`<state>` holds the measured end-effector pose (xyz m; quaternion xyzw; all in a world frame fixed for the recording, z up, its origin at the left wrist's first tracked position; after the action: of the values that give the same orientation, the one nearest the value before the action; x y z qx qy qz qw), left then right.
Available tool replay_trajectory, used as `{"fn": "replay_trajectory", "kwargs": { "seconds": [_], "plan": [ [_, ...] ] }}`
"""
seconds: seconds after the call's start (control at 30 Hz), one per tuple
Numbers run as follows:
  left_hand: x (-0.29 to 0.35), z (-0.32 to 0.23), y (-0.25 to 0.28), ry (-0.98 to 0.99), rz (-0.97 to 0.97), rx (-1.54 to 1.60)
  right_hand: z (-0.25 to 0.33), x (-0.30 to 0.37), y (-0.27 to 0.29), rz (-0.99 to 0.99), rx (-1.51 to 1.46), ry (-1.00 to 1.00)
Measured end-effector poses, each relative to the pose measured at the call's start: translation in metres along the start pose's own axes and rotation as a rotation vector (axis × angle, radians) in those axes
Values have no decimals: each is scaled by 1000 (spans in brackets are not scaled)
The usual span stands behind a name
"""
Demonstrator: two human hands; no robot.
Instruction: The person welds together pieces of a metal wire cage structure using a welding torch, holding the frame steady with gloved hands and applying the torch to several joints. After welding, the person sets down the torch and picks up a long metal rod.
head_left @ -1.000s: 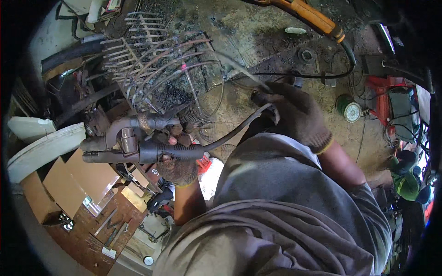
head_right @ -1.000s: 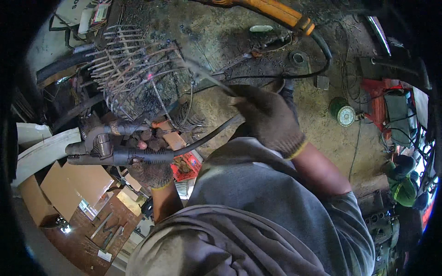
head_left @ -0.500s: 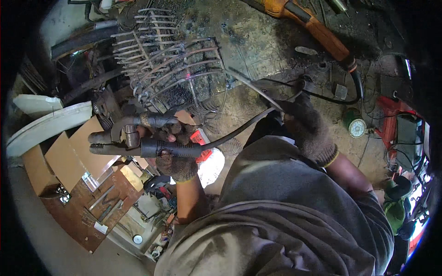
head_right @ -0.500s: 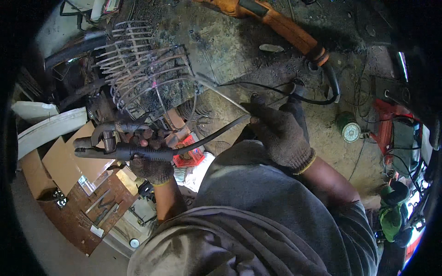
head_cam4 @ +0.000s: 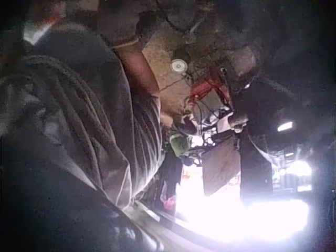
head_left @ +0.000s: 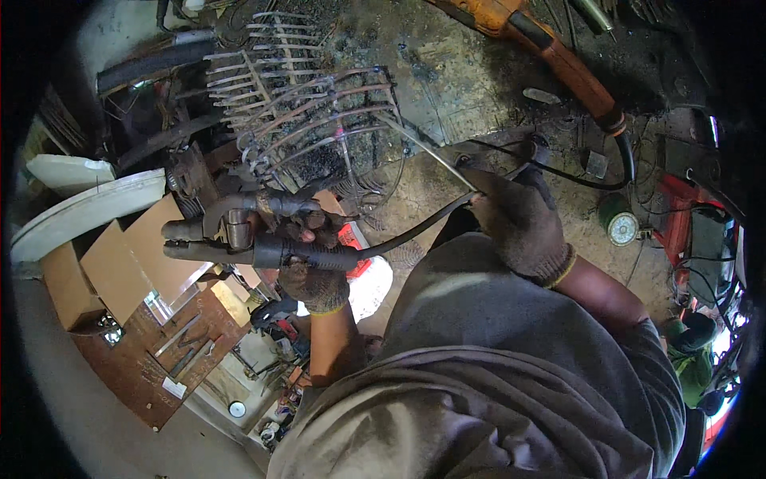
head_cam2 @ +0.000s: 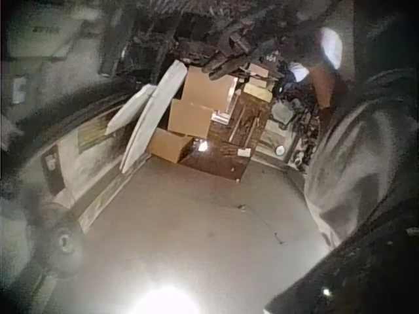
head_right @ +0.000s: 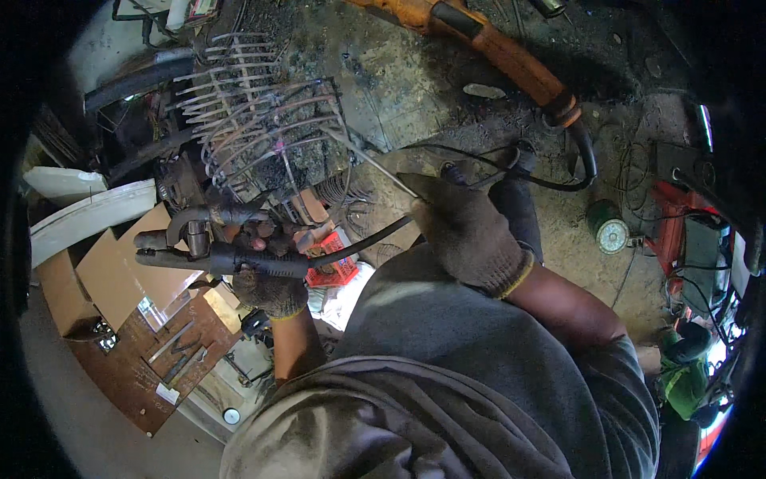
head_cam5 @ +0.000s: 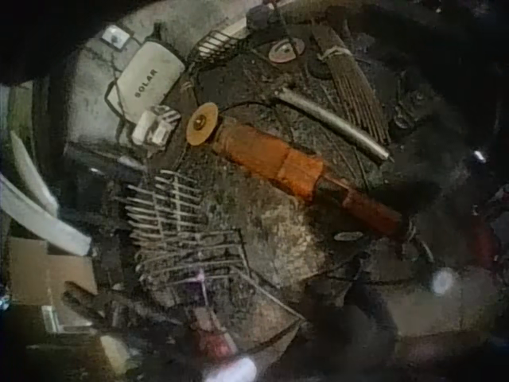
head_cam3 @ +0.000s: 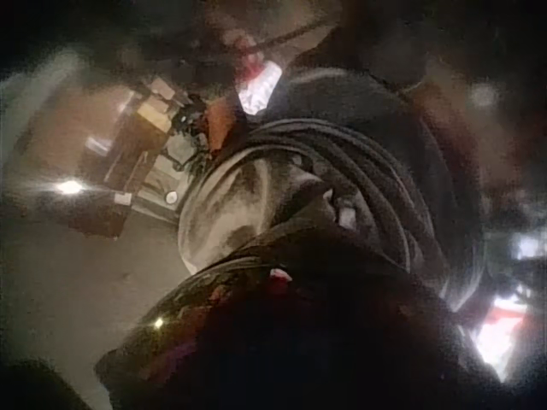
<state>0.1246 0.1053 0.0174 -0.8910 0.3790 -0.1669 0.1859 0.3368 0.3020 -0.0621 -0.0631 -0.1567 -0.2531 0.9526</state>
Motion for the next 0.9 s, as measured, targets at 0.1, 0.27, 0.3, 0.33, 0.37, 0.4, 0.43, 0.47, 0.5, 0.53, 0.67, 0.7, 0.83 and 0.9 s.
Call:
{"fn": "replay_trajectory", "kwargs": {
  "seconds": [0.1,0.27,0.3,0.33,0.37,0.4,0.43,0.47,0.5,0.53,0.67,0.7,0.83,0.9],
  "plan": [
    [3,-1,6,-59,-8,-75,11,-4,-10,-28,182,9],
    [9,2,32,-43,-66,28,13,-8,-17,32,131,-131],
    [10,1,29,-53,-69,-1,17,-8,-20,28,137,-132],
    [9,0,25,-62,-70,-28,20,-9,-23,16,114,-143],
    [7,0,19,-51,-69,-47,22,-8,-25,5,90,-153],
    [7,0,17,-44,-65,-53,15,-9,-29,-2,95,-155],
    [6,-2,13,-35,-60,-62,6,-9,-35,-17,43,-117],
    [7,-2,13,-14,-85,-56,-1,-9,-38,-30,16,-101],
    [9,-2,20,-1,-106,-44,-6,-9,-42,-43,-11,-85],
    [11,-3,28,12,-129,-32,-1,-8,-43,-130,4,28],
    [11,2,30,121,-92,230,-10,-10,-51,-152,-113,54],
    [9,-1,29,61,-92,61,-15,-10,-55,-129,-158,25],
    [3,-5,22,-23,-27,-107,-17,-11,-57,-182,-91,89],
    [4,-6,27,-11,-8,-95,-9,-11,-55,-176,-148,77]
  ]
}}
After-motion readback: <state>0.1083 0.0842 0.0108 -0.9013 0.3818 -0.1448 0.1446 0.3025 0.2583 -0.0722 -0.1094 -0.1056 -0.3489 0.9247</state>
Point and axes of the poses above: each hand's wrist, its own x-axis away from the middle knuckle, its own y-axis out of the back of the hand, z = x × y, the point moved 6 cm from there along -x, towards the middle knuckle
